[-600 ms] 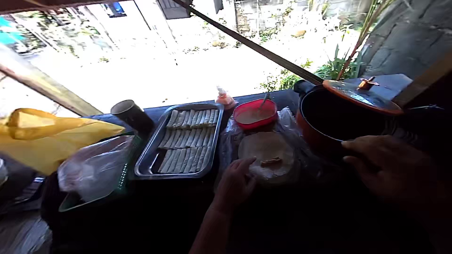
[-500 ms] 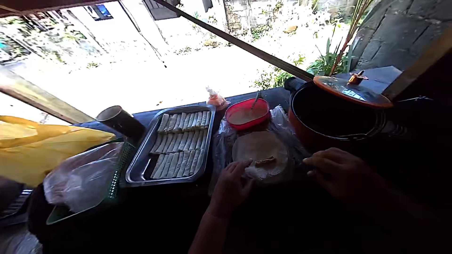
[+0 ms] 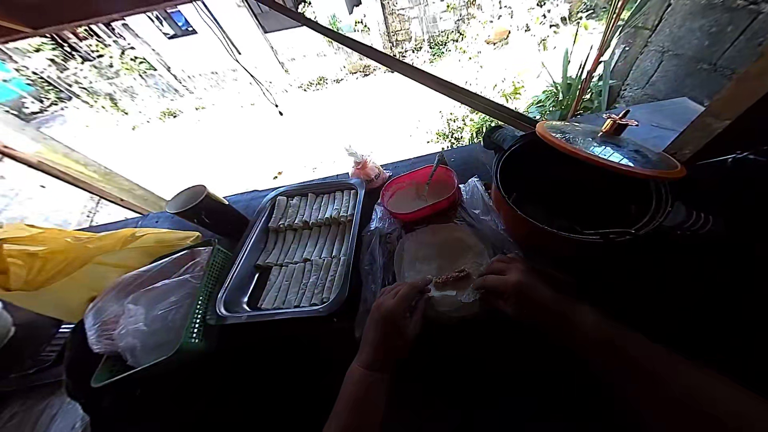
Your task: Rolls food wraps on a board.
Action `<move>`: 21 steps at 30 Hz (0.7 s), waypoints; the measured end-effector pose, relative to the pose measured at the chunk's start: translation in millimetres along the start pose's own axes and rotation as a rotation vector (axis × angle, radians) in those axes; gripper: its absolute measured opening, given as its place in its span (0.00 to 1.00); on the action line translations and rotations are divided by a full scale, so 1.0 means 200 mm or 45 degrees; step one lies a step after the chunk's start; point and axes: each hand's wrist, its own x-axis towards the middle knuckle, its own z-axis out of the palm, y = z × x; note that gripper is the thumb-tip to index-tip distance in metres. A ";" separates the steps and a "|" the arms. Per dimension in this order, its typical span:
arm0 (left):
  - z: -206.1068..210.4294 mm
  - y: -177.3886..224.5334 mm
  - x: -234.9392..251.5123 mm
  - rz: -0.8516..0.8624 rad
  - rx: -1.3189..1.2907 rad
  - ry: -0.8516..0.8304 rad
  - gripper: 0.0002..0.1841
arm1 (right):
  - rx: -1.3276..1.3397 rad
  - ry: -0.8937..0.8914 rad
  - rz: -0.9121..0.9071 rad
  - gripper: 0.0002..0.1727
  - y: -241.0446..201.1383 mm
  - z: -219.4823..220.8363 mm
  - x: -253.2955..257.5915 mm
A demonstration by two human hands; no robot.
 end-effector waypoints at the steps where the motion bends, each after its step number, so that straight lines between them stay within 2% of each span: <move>1: 0.00 0.00 0.00 -0.003 -0.003 0.006 0.15 | -0.007 -0.012 -0.013 0.12 0.00 0.00 0.00; 6: 0.01 0.00 0.02 -0.030 -0.060 0.034 0.15 | -0.040 -0.047 -0.084 0.13 0.00 0.01 0.02; 11: 0.02 0.00 0.04 -0.092 -0.198 0.091 0.16 | 0.039 0.068 -0.062 0.12 0.01 0.04 0.02; 15: 0.03 0.01 0.06 -0.117 -0.261 0.115 0.15 | 0.022 -0.032 -0.078 0.14 0.01 0.02 0.02; 21: 0.04 0.01 0.08 -0.134 -0.307 0.138 0.16 | 0.083 0.114 -0.049 0.12 0.01 0.03 0.03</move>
